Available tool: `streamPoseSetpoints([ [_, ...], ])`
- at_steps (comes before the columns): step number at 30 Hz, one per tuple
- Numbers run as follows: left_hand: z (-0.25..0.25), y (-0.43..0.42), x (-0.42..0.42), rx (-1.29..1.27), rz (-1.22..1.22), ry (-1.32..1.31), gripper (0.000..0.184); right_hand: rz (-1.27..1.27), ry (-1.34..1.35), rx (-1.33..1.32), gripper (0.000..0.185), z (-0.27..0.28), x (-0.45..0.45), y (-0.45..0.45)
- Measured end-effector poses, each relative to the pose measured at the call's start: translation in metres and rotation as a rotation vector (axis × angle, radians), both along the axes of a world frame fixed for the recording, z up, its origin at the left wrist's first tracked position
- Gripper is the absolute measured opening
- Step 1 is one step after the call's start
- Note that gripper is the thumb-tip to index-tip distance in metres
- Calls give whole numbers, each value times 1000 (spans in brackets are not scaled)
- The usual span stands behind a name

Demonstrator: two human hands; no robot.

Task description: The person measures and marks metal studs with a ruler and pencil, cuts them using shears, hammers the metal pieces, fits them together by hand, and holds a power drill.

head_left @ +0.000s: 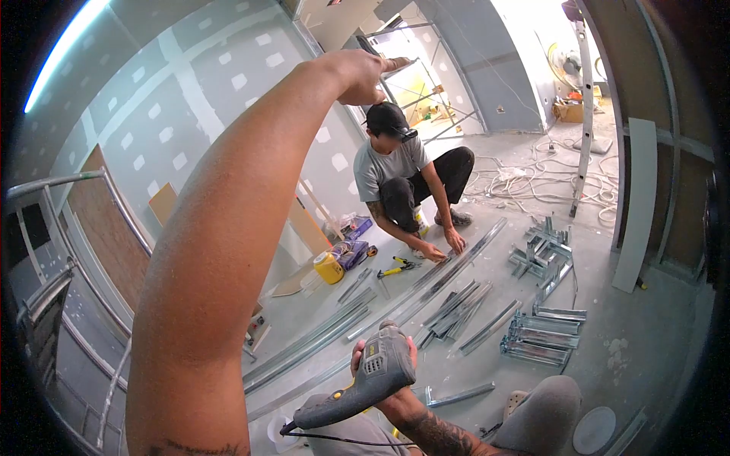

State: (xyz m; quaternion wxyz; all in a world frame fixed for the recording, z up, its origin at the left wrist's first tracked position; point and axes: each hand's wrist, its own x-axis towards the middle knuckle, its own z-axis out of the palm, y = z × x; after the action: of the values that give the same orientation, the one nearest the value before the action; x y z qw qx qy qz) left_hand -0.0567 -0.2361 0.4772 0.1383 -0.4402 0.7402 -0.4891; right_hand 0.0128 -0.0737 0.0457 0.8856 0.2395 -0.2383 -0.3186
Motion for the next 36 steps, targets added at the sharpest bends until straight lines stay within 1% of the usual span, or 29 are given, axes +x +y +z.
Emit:
streamPoseSetpoints([
  [4,0,-3,4,-22,-32,-23,78,-2,-28,-26,69,1,-2,1],
  [6,-1,-1,3,3,39,42,77,17,0,-2,67,-1,0,0],
  [10,0,-3,8,17,16,15,76,12,-12,14,67,0,1,1],
  [12,-2,0,9,27,30,38,75,4,-23,-28,66,-4,4,-1],
  [15,-2,5,6,50,73,61,74,6,-14,-7,66,-2,2,0],
  [19,-1,0,12,60,25,24,73,32,-15,-16,66,1,-2,1],
  [22,-3,-3,13,49,26,30,70,-30,-24,-7,67,3,-1,2],
  [24,-4,-4,11,67,121,91,65,-21,-14,-6,68,2,-1,1],
  [25,-5,-4,12,69,122,92,65,-20,-13,-5,68,2,-1,2],
  [27,-8,-2,15,68,68,107,56,-19,-39,-27,69,4,-3,2],
  [28,-10,-2,16,80,72,106,56,-15,-40,-15,69,4,-2,3],
  [30,-18,-7,16,143,16,46,50,-20,34,-23,73,1,-1,2],
  [31,-29,-2,12,169,19,48,50,-17,37,2,73,-1,0,1],
  [33,-65,16,6,325,-172,13,47,-43,103,-14,77,-3,4,-2],
  [35,-110,35,7,607,-266,207,47,-66,85,-22,78,-2,6,-3],
  [36,-131,53,12,724,-258,256,47,-74,102,-22,78,-4,6,-4],
])
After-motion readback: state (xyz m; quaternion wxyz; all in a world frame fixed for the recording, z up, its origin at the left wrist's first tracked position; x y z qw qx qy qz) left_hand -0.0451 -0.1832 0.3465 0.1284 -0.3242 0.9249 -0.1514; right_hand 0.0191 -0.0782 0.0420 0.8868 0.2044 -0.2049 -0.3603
